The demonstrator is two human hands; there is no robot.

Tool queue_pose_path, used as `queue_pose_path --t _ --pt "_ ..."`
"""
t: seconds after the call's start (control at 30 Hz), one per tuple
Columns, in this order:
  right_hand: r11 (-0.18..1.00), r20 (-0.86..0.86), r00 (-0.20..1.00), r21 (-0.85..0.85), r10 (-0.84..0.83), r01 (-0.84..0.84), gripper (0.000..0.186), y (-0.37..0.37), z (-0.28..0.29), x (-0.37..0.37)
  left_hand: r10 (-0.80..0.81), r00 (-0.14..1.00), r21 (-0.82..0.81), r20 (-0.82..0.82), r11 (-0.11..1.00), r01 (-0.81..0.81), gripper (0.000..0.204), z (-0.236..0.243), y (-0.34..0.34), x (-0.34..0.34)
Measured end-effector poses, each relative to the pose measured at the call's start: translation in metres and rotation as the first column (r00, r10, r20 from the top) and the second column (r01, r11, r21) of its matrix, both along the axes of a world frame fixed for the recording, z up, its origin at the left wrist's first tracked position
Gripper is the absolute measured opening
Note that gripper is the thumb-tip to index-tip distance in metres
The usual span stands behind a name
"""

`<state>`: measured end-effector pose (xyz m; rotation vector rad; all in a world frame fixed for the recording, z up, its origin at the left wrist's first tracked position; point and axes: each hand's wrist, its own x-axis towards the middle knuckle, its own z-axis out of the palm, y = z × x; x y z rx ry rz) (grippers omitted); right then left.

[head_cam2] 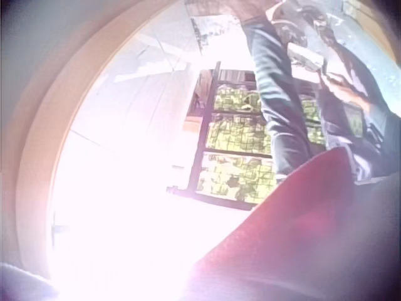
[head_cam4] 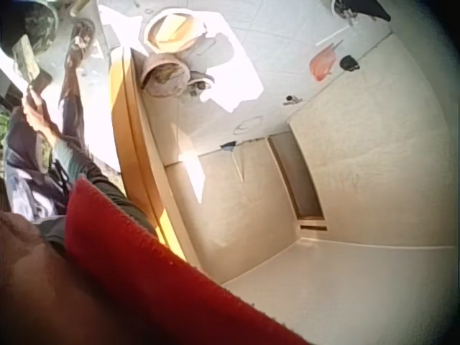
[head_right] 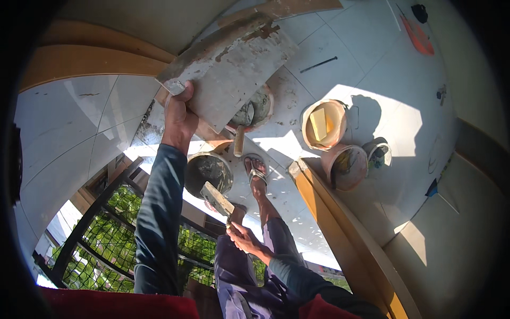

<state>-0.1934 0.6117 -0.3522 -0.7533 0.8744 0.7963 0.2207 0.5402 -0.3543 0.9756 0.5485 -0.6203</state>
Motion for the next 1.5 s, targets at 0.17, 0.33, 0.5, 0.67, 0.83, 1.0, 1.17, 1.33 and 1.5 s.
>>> queue_pose_path --t 0.17,0.33,0.5,0.67,0.83,1.0,1.17,1.33,1.5 --pt "0.996 0.087 0.994 -0.055 0.071 -0.067 0.058 -0.011 -0.002 0.009 -0.031 0.999 -0.091 0.026 0.995 0.033 0.034 -0.08 -0.073 0.064" --pt "0.972 0.215 0.976 -0.234 0.043 0.009 0.052 -0.03 0.012 0.046 -0.006 1.0 -0.169 0.018 0.986 0.008 0.031 -0.158 -0.113 0.091" --pt "0.961 0.246 0.939 -0.194 0.241 -0.196 0.054 -0.027 0.018 0.052 -0.268 0.868 -0.097 0.417 0.937 0.336 0.048 -0.241 -0.025 0.188" --pt "0.925 0.113 0.956 -0.306 0.27 -0.225 0.056 -0.053 0.005 0.056 -0.554 0.763 0.346 0.334 0.825 0.447 0.085 -0.189 -0.015 0.13" --pt "0.921 0.067 0.944 -0.252 0.324 -0.298 0.055 -0.038 0.0 0.05 -0.57 0.805 0.71 0.165 0.635 0.304 0.061 -0.184 0.152 0.065" --pt "0.966 -0.182 0.963 -0.129 0.201 -0.226 0.046 -0.024 0.0 0.046 -0.648 0.733 0.794 -0.206 0.327 0.512 0.063 -0.217 0.253 -0.039" --pt "0.984 -0.075 0.995 -0.16 0.069 -0.08 0.042 -0.03 0.001 0.049 -0.674 0.62 0.792 -0.402 0.084 0.605 0.062 -0.313 0.243 -0.078" --pt "0.941 -0.077 0.984 -0.29 0.159 -0.174 0.045 -0.049 0.01 0.068 -0.536 0.779 0.537 -0.327 0.573 0.619 0.038 -0.354 0.202 -0.082" --pt "0.961 -0.071 0.993 -0.254 0.097 -0.112 0.048 -0.048 0.009 0.07 -0.477 0.853 0.518 -0.213 0.685 0.513 0.024 -0.374 0.193 -0.092"
